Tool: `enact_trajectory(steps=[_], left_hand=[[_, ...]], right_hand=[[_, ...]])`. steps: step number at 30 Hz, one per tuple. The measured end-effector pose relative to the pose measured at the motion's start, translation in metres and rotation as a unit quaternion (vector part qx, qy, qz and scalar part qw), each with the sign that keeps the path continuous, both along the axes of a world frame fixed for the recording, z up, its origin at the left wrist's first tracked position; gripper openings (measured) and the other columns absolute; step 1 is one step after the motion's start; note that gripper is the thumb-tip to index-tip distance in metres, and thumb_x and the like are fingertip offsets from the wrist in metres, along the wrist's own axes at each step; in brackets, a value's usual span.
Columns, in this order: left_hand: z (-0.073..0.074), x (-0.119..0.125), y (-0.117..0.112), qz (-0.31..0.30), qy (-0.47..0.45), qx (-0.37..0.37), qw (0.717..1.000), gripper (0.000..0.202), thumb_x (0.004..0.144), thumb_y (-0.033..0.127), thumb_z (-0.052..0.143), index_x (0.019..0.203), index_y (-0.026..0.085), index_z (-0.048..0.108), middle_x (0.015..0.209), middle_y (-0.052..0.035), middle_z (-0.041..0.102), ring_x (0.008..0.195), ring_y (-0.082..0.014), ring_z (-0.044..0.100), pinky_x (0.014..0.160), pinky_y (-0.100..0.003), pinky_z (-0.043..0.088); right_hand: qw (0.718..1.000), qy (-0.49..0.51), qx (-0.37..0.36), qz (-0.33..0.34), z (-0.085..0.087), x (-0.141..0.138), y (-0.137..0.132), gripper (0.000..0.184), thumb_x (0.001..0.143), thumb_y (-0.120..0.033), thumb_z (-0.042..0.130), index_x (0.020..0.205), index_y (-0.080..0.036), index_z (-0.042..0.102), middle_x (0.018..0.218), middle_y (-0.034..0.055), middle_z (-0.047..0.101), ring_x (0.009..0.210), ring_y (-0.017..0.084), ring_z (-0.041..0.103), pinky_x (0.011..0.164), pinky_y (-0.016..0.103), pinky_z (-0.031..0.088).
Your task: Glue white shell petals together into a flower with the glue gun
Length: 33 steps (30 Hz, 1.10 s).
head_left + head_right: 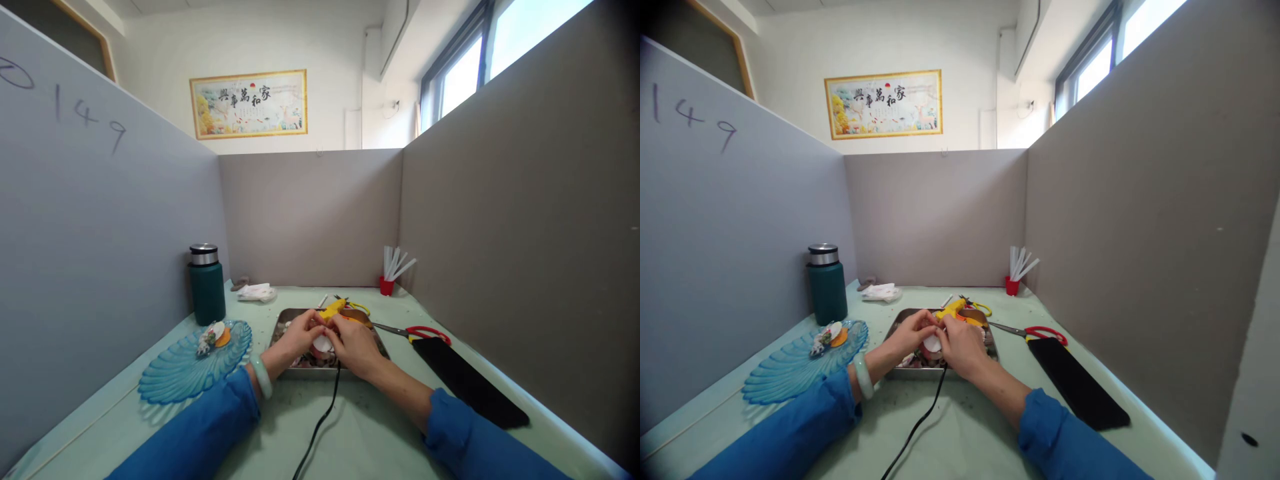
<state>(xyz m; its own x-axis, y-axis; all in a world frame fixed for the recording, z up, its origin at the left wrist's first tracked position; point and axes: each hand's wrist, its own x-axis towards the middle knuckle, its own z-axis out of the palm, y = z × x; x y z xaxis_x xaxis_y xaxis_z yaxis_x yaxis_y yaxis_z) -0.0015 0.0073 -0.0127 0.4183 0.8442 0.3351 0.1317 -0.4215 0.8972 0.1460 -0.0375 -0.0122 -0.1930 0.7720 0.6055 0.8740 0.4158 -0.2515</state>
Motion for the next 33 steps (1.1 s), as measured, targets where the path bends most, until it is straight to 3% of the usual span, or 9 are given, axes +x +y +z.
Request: enact_trajectory(steps=[33], left_hand=[[0.0039,-0.0013,-0.0022,0.009,0.007,0.017,1.000,0.019,0.070,0.031,0.055,0.076,0.015,0.047,0.066,0.0007,0.053,0.054,-0.0099,0.051,0.045,-0.019,0.040]], right_hand=[[0.999,0.016,0.017,0.024,0.0002,0.0004,0.0001,0.022,0.087,-0.035,0.038,0.084,-0.020,0.053,0.072,0.0015,0.061,0.069,0.014,0.056,0.060,0.022,0.031]])
